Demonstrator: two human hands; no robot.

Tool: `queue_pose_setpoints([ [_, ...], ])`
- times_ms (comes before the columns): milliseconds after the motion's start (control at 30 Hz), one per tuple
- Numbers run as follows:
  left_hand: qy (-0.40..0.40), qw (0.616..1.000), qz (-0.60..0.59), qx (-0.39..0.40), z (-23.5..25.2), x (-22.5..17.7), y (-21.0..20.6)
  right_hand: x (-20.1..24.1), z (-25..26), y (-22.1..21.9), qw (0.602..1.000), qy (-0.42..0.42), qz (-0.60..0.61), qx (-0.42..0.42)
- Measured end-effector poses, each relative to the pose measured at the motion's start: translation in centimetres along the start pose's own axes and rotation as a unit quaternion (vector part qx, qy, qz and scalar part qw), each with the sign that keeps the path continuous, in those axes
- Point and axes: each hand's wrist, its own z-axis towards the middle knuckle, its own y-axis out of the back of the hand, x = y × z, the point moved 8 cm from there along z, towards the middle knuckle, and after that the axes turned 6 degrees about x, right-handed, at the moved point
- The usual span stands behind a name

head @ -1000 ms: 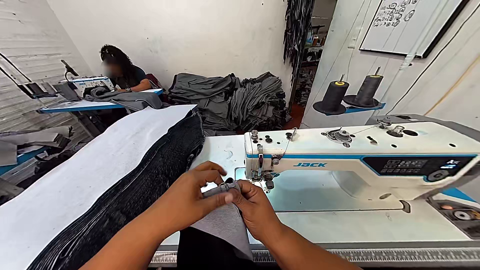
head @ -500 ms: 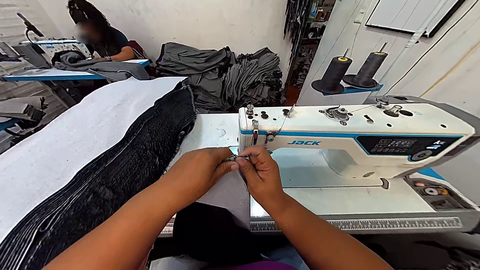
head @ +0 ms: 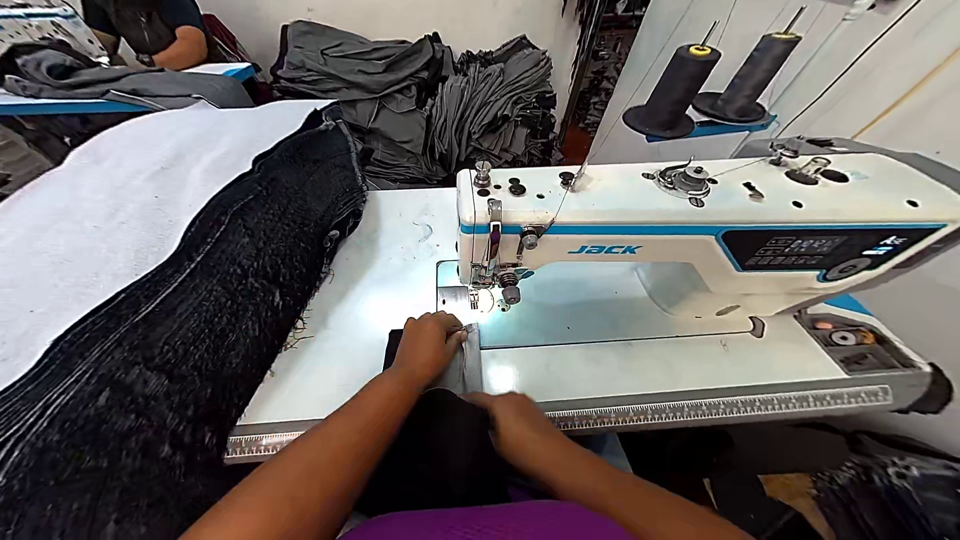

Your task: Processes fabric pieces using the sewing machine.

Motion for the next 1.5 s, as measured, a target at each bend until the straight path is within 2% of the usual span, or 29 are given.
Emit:
queue_pose_setpoints([
  [33,0.006,1.000,-0.017,-0.021,0.2,0.0,-0.2,-0.1,0.1,1.3,0.998,0.013,-0.059,-0.036],
  [100,-0.014,0.998,-0.016,-0.066,0.9,-0.1,-0.2,-1.1,1.3,3.6,0.976,0.080,-0.126,-0.160],
  [133,-0.031,0.997,-0.005,-0.073,1.6,-0.2,0.0,-2.1,2.3,4.2,0.972,0.082,-0.137,-0.171],
  [233,-0.074,0.993,0.038,-0.079,3.6,-0.2,0.6,-4.0,4.8,5.0,0.976,0.036,-0.157,-0.144],
  [367,-0.091,0.991,0.055,-0.083,4.9,0.1,1.3,-3.9,6.0,5.6,0.976,0.021,-0.147,-0.161],
  [833,-0.112,0.987,0.066,-0.094,5.2,0.1,1.8,-3.9,6.0,5.2,0.982,-0.002,-0.137,-0.129],
  [967,-0.110,0.984,0.083,-0.111,6.4,0.5,2.6,-3.8,5.9,4.9,0.981,0.007,-0.132,-0.141],
  [1100,-0.113,0.975,0.092,-0.167,7.9,0.5,4.0,-3.6,5.9,5.1,0.983,0.008,-0.122,-0.135],
  [1267,-0.091,0.967,0.115,-0.209,8.9,0.5,5.2,-3.6,5.9,5.1,0.980,0.018,-0.123,-0.156],
  [1367,-0.085,0.966,0.134,-0.203,9.0,0.4,5.1,-3.7,6.0,5.0,0.978,0.027,-0.124,-0.163],
  [1500,0.018,0.988,0.113,-0.103,8.8,0.8,4.9,-3.9,6.4,5.2,0.982,0.022,-0.120,-0.145],
])
